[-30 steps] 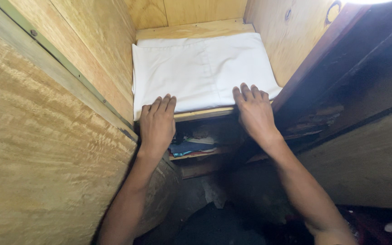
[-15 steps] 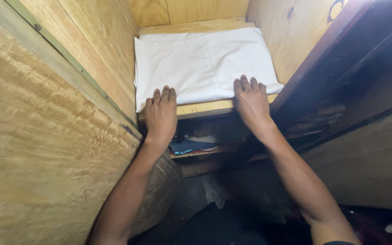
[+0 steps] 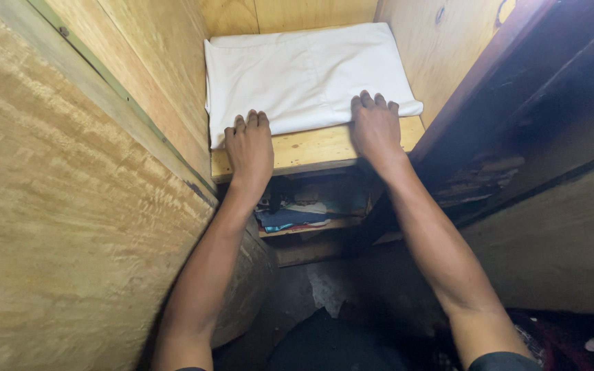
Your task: The person folds a white cloth, a blue cloth, and a black cloth by hand on a bed, then places them into a wooden shelf one at a time, followed by a plaid shirt.
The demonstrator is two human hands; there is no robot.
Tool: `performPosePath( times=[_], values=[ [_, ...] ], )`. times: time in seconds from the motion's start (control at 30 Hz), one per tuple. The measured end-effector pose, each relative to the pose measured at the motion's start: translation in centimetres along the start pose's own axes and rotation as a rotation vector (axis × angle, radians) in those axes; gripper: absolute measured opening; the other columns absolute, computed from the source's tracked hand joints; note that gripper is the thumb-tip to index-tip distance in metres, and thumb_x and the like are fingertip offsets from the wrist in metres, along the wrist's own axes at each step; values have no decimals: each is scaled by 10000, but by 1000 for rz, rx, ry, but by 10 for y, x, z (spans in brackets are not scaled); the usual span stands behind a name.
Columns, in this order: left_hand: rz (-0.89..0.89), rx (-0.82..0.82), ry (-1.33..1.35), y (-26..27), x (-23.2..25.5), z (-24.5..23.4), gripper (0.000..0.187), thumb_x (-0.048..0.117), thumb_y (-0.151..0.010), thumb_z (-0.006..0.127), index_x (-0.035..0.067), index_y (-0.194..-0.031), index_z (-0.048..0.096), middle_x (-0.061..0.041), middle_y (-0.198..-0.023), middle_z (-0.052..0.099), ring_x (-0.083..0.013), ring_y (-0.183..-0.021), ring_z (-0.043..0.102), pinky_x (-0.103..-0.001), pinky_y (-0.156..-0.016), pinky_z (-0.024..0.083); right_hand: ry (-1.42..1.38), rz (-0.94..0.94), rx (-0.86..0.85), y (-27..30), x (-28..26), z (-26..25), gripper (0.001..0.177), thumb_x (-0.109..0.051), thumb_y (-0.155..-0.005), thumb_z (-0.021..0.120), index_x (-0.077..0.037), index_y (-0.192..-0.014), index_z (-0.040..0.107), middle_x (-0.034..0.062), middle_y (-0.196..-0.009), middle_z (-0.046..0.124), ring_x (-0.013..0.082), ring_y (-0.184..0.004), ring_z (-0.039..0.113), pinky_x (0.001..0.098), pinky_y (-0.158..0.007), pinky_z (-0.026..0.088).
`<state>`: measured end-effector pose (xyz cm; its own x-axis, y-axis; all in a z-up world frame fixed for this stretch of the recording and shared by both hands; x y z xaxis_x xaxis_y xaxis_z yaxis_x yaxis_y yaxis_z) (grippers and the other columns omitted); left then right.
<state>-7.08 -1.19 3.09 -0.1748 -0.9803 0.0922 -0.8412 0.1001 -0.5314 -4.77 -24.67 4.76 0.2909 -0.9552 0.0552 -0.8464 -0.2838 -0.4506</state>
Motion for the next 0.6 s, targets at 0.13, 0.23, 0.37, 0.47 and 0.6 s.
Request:
performPosePath(
  times=[0.13,0.23,0.37,0.47,0.6],
  values=[
    [-4,16,-27,-1,-1,6,369,30,-904,586,-33,-1255,680,-202,-1327,680,-391,-1235,627,-484,-936,476,35,-37,108,-7,-1,-3,412,-83,-798,670,29,-1193,686,220,-1308,671,417,-1159,634,553,-906,481],
    [2,29,-25,-4,-3,6,389,20,-894,589,-26,-1270,675,-200,-1338,673,-390,-1244,622,-477,-935,475,10,-12,14,-8,2,1,364,-85,-812,672,26,-1159,686,218,-1320,670,394,-1131,643,565,-914,476],
    [46,37,23,1,-3,-6,421,-3,-854,606,-18,-1267,684,-200,-1337,678,-390,-1237,628,-478,-909,469,7,-43,89,-2,-3,-18,424,-91,-797,674,16,-1207,688,215,-1310,671,407,-1111,640,570,-874,472],
    [-44,-212,107,-5,-8,-7,476,35,-894,582,4,-1367,617,-183,-1476,598,-365,-1357,571,-524,-1009,446,19,6,33,4,-6,-29,439,-126,-779,668,-5,-1200,686,209,-1288,672,404,-1114,636,569,-876,470],
    [-176,-471,324,-26,-7,-3,774,421,-957,610,13,-1551,324,-258,-1579,304,-494,-1435,257,-634,-1121,229,-90,130,-21,-10,-2,-28,435,-161,-826,644,-11,-1234,674,212,-1307,663,407,-1175,619,576,-956,456]
  ],
)
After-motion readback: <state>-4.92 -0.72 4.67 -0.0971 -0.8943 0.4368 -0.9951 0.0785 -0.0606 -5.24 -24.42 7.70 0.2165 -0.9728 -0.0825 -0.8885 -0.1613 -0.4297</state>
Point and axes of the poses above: each hand's wrist, its own y-axis away from the middle knuckle, its own z-axis out of the palm, x = y × z, the point moved 7 cm from there along -y, towards the middle knuckle
